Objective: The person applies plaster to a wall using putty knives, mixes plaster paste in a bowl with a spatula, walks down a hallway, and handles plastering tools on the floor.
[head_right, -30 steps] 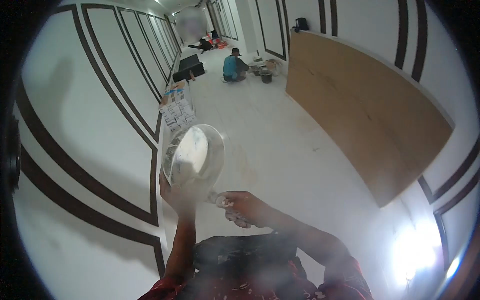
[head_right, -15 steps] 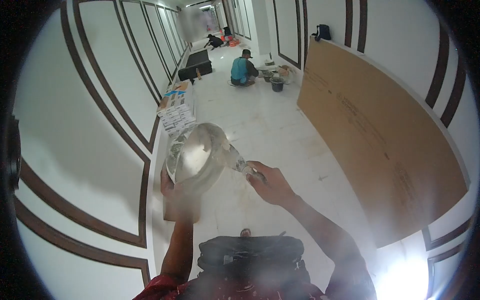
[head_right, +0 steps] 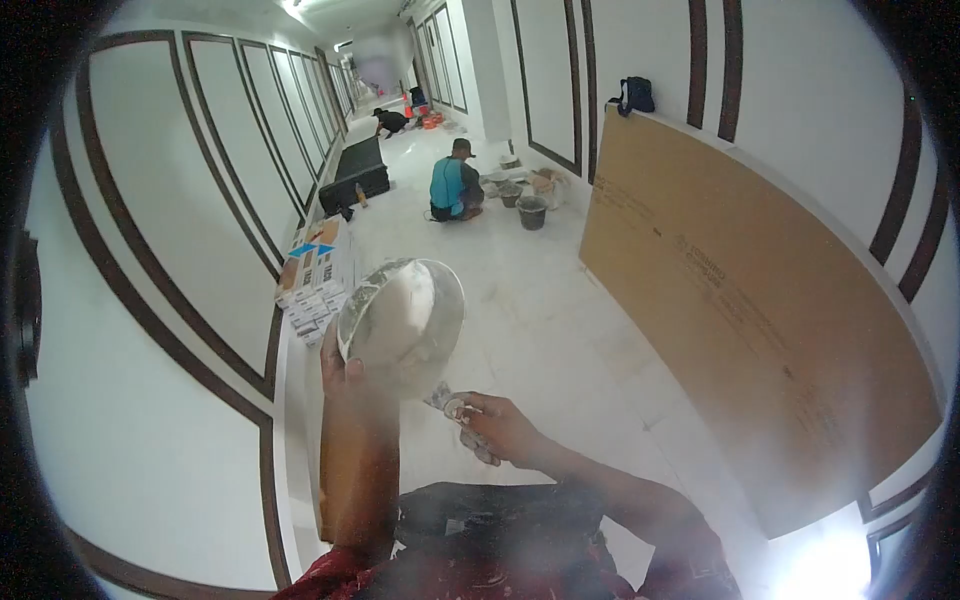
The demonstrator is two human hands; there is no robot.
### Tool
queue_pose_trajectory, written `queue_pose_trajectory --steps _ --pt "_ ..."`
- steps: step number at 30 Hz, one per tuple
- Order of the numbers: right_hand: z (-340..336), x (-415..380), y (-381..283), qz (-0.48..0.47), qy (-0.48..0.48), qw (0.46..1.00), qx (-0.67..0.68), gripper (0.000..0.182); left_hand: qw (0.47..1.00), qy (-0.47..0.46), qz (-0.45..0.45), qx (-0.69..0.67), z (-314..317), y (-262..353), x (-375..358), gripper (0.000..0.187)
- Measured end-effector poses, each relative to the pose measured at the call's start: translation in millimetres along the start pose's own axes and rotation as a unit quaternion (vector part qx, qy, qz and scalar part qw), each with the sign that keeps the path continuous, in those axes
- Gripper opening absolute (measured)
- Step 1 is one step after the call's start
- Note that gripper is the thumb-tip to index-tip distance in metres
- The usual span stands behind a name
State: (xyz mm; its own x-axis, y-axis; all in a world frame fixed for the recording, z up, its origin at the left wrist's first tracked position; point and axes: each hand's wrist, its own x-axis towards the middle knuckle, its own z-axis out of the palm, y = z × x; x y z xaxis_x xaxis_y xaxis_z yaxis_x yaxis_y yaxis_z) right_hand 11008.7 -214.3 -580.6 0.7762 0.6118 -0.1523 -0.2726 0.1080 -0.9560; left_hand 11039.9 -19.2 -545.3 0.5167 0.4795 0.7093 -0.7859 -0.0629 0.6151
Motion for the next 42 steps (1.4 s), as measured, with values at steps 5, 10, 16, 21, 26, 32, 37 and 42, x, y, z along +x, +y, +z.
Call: queue_pose_trajectory --steps 5,10,16,21,26,32,37,42 --pt "-63.4 56.2 -42.1 0.018 -0.051 0.984 0.169 0.031 0.999 0.018 0.026 -0.003 51.5 -83.2 56.5 0.092" --pt "-198.3 143.8 -70.5 -0.146 0.144 0.975 -0.089 0.035 0.999 0.011 0.034 0.026 99.3 -170.0 98.9 0.074" --pt "-312.7 245.6 -167.6 -0.273 0.211 0.761 -0.549 0.041 0.997 -0.001 -0.028 0.068 183.4 -249.5 147.4 0.059" --pt "-366.8 323.7 -191.3 -0.17 0.147 0.774 -0.592 0.043 0.995 0.045 -0.033 0.083 229.2 -322.0 190.6 0.064" --pt "-407.4 410.7 -170.0 -0.15 0.099 0.881 -0.437 0.041 0.994 0.058 -0.023 0.086 244.1 -407.8 245.6 0.08" --pt "-440.9 530.7 -200.3 0.033 -0.033 0.985 -0.164 0.036 0.995 0.025 -0.016 0.091 249.7 -530.4 327.2 0.072" --pt "-496.8 622.9 -219.4 0.064 -0.082 0.992 0.077 0.04 0.997 -0.033 -0.011 0.071 257.9 -619.7 420.7 0.064" --pt "-564.3 676.5 -246.0 -0.09 0.114 0.987 -0.074 0.036 0.995 -0.049 -0.063 0.052 278.0 -683.1 481.1 0.053"
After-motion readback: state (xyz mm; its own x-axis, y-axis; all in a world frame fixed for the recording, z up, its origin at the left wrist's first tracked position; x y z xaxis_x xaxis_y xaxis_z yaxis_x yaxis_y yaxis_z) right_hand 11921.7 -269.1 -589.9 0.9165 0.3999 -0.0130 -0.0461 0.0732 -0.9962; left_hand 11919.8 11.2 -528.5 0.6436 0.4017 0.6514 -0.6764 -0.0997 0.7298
